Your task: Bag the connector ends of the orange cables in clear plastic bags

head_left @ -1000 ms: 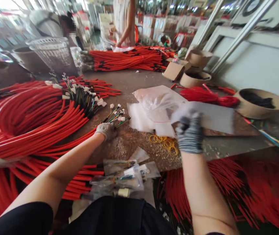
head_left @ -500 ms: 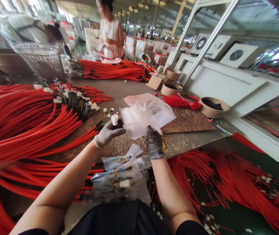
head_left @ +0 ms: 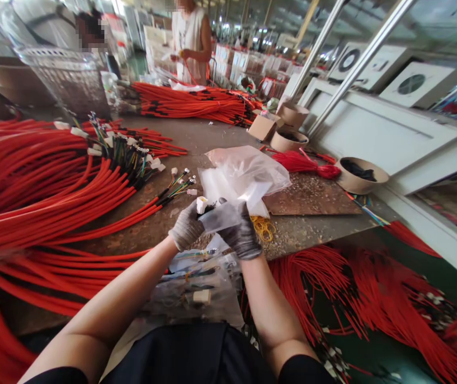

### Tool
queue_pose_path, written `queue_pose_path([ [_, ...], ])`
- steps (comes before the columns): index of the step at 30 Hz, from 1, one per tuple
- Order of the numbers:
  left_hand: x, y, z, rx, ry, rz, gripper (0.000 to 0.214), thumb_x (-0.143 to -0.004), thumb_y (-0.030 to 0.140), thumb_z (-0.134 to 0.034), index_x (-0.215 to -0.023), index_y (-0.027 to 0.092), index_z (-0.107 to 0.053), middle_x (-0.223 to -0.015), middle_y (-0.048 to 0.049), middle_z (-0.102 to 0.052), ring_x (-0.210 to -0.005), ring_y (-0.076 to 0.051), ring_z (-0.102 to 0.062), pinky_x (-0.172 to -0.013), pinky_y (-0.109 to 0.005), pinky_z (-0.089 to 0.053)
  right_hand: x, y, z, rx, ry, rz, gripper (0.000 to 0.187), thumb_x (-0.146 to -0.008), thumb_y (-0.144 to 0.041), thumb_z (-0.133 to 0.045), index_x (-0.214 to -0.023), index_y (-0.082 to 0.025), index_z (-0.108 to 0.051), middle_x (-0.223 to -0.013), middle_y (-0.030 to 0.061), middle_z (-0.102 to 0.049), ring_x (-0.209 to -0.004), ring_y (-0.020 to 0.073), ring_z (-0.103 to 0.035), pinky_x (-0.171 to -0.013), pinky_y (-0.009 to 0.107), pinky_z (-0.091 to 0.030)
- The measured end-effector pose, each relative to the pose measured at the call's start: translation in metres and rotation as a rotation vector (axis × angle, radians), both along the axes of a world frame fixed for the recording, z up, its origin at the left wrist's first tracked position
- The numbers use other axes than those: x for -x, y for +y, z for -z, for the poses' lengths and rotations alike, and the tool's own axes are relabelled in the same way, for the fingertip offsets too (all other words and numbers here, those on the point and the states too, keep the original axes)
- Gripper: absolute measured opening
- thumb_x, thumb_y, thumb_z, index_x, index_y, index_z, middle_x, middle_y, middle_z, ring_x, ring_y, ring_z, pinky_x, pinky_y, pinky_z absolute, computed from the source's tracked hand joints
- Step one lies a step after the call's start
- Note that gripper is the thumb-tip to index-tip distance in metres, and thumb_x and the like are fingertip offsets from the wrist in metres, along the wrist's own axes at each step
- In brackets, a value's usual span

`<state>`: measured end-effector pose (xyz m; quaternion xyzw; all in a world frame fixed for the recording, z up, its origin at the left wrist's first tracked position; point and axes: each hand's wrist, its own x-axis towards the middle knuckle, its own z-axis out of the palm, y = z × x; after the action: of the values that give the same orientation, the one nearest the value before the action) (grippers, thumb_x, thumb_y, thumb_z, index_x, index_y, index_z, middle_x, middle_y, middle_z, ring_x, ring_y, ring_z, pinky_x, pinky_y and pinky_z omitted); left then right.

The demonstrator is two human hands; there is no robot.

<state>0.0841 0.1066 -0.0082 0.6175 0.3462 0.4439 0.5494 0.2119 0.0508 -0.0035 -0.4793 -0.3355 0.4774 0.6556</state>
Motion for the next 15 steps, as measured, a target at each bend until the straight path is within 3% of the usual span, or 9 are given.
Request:
queue_pose_path([
  [2, 0.0, 0.0, 0.005, -0.001, 0.024, -0.03, 0.028, -0.068, 0.037, -0.072, -0.079, 0.021, -0.052, -0.069, 0.0009, -0.057, -0.067, -0.016, -0.054, -0.065, -0.029, -0.047, 0.001, 0.013, 0.001, -0.009, 0.258, 0.039, 0.041, -0.073, -0.062, -0.056, -0.086, -0.023, -0.061, -0.082, 0.0041, -0.07, -0.092, 0.0249, -0.067, -0.087, 0.049, -0.053],
  [4, 0.004, -0.002, 0.007, -0.032, 0.059, -0.064, 0.025, -0.071, 0.037, -0.068, -0.083, 0.022, -0.051, -0.068, 0.0019, -0.056, -0.063, -0.015, -0.051, -0.063, -0.028, -0.045, -0.004, 0.019, 0.0, -0.019, 0.538, 0.155, 0.026, -0.071, -0.048, -0.063, -0.081, -0.024, -0.058, -0.079, 0.0, -0.07, -0.091, 0.0232, -0.068, -0.09, 0.049, -0.051],
  [7, 0.009, -0.01, 0.005, -0.165, 0.211, -0.041, 0.017, -0.08, 0.037, -0.058, -0.085, 0.022, -0.051, -0.067, 0.001, -0.056, -0.058, -0.014, -0.048, -0.06, -0.027, -0.04, -0.013, 0.02, -0.005, -0.016, 0.691, 0.268, 0.013, -0.072, -0.035, -0.061, -0.075, -0.024, -0.056, -0.075, -0.0032, -0.069, -0.089, 0.0214, -0.069, -0.092, 0.048, -0.05],
  [9, 0.01, -0.012, 0.002, -0.227, 0.376, 0.036, 0.015, -0.081, 0.036, -0.056, -0.082, 0.022, -0.054, -0.065, -0.0002, -0.056, -0.058, -0.015, -0.049, -0.059, -0.027, -0.038, -0.009, 0.019, -0.009, -0.025, 0.684, 0.251, 0.014, -0.072, -0.035, -0.062, -0.08, -0.024, -0.057, -0.078, -0.0034, -0.069, -0.09, 0.0217, -0.069, -0.091, 0.047, -0.05],
  [12, 0.02, -0.005, 0.004, -0.13, 0.596, 0.269, 0.021, -0.068, 0.038, -0.072, -0.07, 0.021, -0.059, -0.056, 0.0005, -0.053, -0.055, -0.016, -0.051, -0.056, -0.026, -0.038, 0.012, 0.018, -0.005, -0.08, 0.527, 0.227, 0.032, -0.069, -0.034, -0.066, -0.098, -0.025, -0.059, -0.084, -0.0032, -0.07, -0.089, 0.0191, -0.068, -0.089, 0.041, -0.051],
  [15, 0.046, 0.007, 0.015, 0.127, 0.466, 0.503, 0.038, -0.056, 0.048, -0.079, -0.077, 0.019, -0.067, -0.062, -0.0021, -0.061, -0.058, -0.018, -0.056, -0.055, -0.026, -0.042, 0.028, 0.014, 0.01, -0.029, 0.252, 0.068, 0.042, -0.067, -0.037, -0.067, -0.105, -0.023, -0.059, -0.088, -0.0012, -0.07, -0.084, 0.0172, -0.066, -0.084, 0.036, -0.053],
])
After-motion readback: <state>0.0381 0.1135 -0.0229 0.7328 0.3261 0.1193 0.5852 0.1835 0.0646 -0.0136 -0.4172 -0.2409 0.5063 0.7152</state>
